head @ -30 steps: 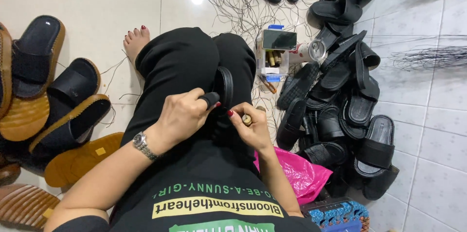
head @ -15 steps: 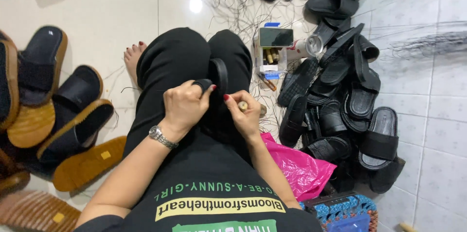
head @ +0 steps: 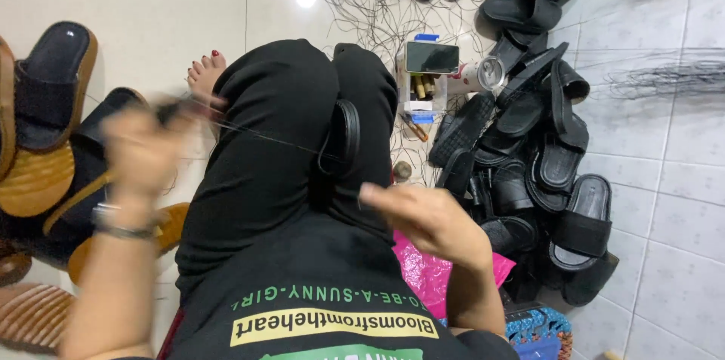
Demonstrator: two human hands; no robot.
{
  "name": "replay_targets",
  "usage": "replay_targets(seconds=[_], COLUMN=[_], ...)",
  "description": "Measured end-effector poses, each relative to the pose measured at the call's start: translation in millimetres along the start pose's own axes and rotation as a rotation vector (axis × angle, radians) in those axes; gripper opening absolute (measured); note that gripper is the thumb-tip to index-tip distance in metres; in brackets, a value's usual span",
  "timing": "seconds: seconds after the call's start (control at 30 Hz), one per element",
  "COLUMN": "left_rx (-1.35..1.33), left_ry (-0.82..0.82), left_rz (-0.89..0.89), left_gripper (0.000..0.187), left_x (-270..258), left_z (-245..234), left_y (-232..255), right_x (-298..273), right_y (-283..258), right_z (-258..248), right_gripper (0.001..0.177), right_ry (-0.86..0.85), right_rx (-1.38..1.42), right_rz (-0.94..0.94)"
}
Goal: Hand-sewing a strap onto a black sandal using a needle and thread.
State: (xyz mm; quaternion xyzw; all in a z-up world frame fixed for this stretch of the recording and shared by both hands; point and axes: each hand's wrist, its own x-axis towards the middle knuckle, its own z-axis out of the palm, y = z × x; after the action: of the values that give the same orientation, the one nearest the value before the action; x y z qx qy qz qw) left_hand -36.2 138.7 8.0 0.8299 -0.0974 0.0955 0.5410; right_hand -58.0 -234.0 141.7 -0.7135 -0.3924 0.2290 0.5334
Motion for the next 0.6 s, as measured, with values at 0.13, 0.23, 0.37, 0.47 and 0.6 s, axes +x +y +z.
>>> replay_targets(seconds=[0.13,0.23,0.37,0.47,0.6], left_rx=[0.782,1.186,0.808,0.614,0.641], left_ry=[-0.015,-0.111,-0.05,-0.196,-0.331], left_rz=[-0.467,-0.383,-0.071,0.261,0.332], left_gripper=[0.032,0.05,0.104,0.087,0.107], left_x=[-52,-44,10,9,15], left_z=[-94,-96,-25,40,90], left_y=[-100,-80,40,50,61], right_x=[-11,-1,6,8,12], right_y=[26,30,29,25,18], right_z=[11,12,10,8,8], right_gripper=[0.057,0.056,0.059,0.067,0.066], right_ry=[-0.012,0.014,0.006,-0.012,-0.05], right_rx=[-0.982,-1.105,-1.204,-1.229,-1.234], right_rz=[0.312,0.273,0.27,0.27,0.317])
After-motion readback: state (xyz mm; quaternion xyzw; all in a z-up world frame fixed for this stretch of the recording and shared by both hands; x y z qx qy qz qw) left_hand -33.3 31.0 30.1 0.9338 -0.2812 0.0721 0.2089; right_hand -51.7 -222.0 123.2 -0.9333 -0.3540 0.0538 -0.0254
